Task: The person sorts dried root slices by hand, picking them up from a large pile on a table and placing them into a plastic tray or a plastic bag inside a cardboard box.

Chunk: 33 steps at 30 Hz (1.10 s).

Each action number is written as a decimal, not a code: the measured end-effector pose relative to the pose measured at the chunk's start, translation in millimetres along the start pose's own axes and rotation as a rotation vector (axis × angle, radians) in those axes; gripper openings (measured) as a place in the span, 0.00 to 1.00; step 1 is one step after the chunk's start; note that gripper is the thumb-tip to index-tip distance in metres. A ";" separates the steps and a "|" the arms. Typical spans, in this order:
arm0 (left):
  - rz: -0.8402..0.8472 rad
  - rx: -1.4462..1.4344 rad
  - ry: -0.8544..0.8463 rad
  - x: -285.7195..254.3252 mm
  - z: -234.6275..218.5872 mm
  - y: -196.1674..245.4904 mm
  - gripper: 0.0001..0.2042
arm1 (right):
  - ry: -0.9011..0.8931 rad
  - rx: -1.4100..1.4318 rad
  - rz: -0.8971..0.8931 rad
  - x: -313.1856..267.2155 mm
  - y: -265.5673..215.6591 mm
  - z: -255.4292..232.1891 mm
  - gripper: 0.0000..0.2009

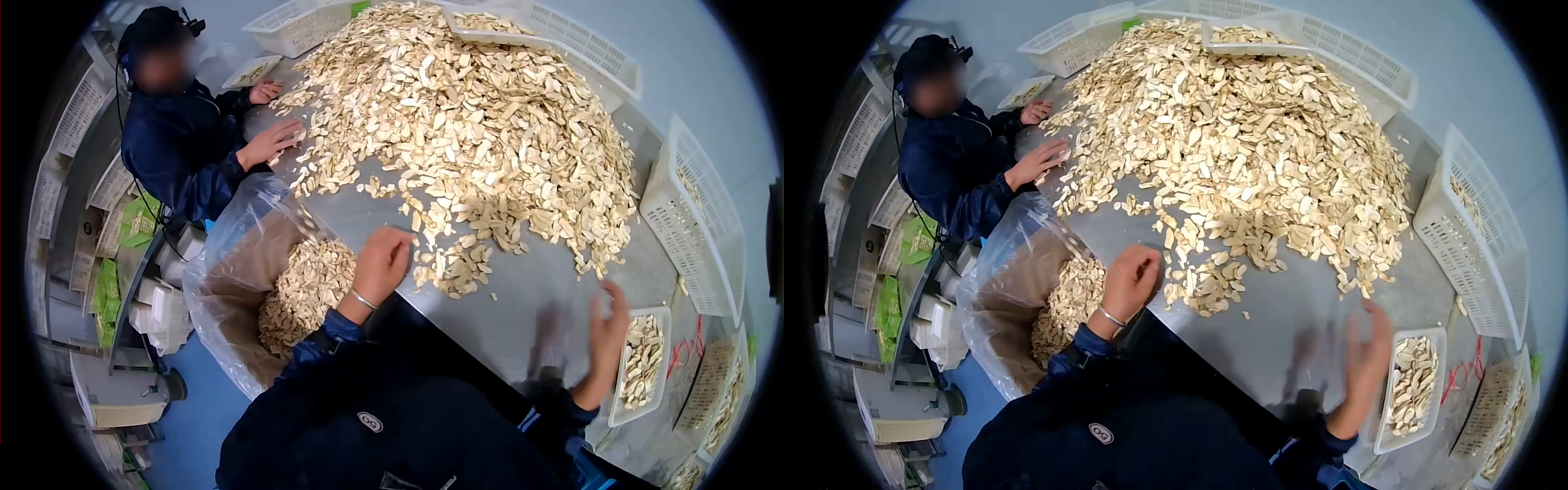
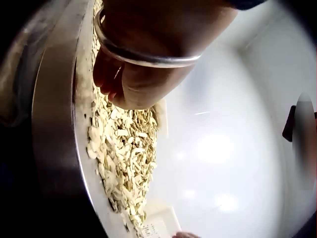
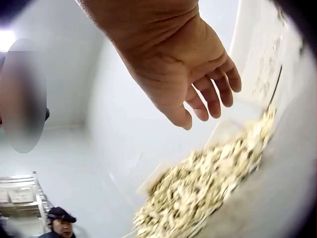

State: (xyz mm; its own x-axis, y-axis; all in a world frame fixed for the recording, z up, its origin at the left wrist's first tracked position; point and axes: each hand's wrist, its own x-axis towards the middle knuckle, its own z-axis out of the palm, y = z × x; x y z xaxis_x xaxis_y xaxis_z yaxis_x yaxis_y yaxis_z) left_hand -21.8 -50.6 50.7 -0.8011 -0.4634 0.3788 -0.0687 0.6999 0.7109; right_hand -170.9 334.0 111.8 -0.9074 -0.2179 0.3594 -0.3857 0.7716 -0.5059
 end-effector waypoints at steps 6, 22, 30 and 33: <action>0.171 0.025 -0.006 -14.3 11.8 20.0 0.11 | -0.557 0.230 -0.051 -15.8 -115.6 82.4 0.17; 0.127 0.181 0.104 -10.3 21.3 -8.7 0.18 | -0.524 0.716 0.165 -3.5 -107.6 148.3 0.09; 0.535 0.033 -0.253 -18.2 69.9 60.0 0.18 | -0.334 1.011 0.326 5.9 -91.6 150.6 0.07; 0.598 0.081 -0.247 -4.7 84.9 62.1 0.11 | -0.289 1.003 0.332 7.2 -88.5 152.9 0.07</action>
State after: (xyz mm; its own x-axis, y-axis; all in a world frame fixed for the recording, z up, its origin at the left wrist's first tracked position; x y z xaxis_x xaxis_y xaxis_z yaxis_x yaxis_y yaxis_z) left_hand -72.8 41.2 42.7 -0.8276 0.1503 0.5409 0.3940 0.8418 0.3690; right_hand -168.8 172.8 39.3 -0.9455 -0.3225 -0.0441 0.0436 0.0089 -0.9990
